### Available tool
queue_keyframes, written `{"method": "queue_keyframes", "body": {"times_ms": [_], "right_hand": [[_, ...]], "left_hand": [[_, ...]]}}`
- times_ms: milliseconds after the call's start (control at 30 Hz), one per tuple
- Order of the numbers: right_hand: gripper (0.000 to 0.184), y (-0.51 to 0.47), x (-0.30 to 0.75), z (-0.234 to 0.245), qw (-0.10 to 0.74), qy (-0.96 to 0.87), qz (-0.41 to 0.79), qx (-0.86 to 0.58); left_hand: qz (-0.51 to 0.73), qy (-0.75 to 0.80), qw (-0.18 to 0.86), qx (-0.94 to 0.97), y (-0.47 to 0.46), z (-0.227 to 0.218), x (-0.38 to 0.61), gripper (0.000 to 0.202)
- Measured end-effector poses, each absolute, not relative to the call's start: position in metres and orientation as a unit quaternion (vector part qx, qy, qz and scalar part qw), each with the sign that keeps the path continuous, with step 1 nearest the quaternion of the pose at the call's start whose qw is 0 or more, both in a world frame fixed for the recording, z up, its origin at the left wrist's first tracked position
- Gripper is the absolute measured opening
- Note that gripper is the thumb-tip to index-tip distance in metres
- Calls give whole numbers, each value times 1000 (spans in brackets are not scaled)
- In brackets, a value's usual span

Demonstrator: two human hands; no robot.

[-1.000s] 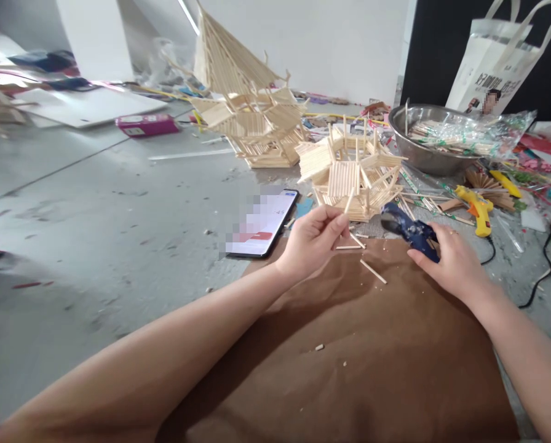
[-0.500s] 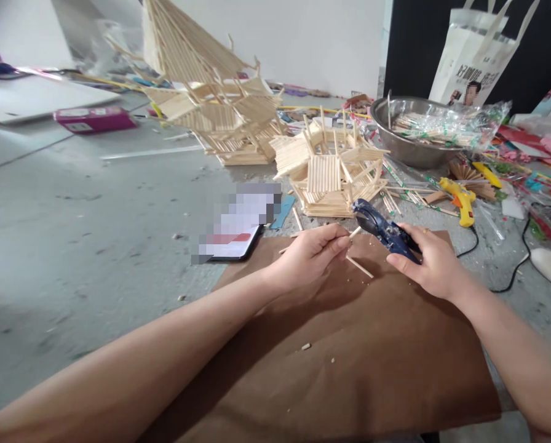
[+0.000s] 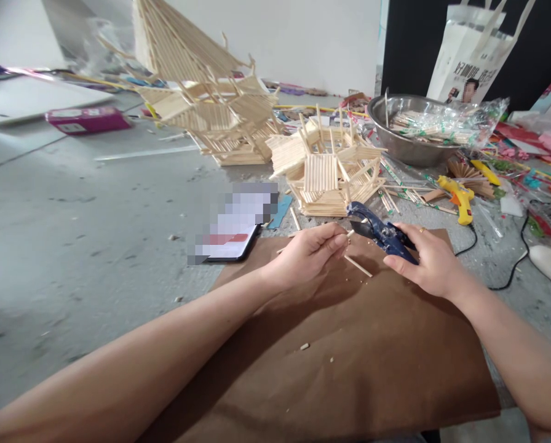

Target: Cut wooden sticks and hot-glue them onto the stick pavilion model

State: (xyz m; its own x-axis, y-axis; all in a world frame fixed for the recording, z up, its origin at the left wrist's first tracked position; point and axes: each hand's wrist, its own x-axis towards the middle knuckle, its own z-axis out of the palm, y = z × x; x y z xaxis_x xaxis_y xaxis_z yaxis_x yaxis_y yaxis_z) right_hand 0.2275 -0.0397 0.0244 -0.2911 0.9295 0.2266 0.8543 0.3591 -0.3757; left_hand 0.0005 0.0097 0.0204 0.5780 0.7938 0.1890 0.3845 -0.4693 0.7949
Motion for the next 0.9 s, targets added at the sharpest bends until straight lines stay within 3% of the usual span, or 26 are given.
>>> {"method": "queue_keyframes", "body": {"times_ms": [633,900], "right_hand": [[46,-44,224,25,205,-797,98,-559],[38,-45,217,26,184,-787,88,-583]], "left_hand": [[273,363,359,815,8,24,1,26],[287,355,437,775,9,22,1,27]]}}
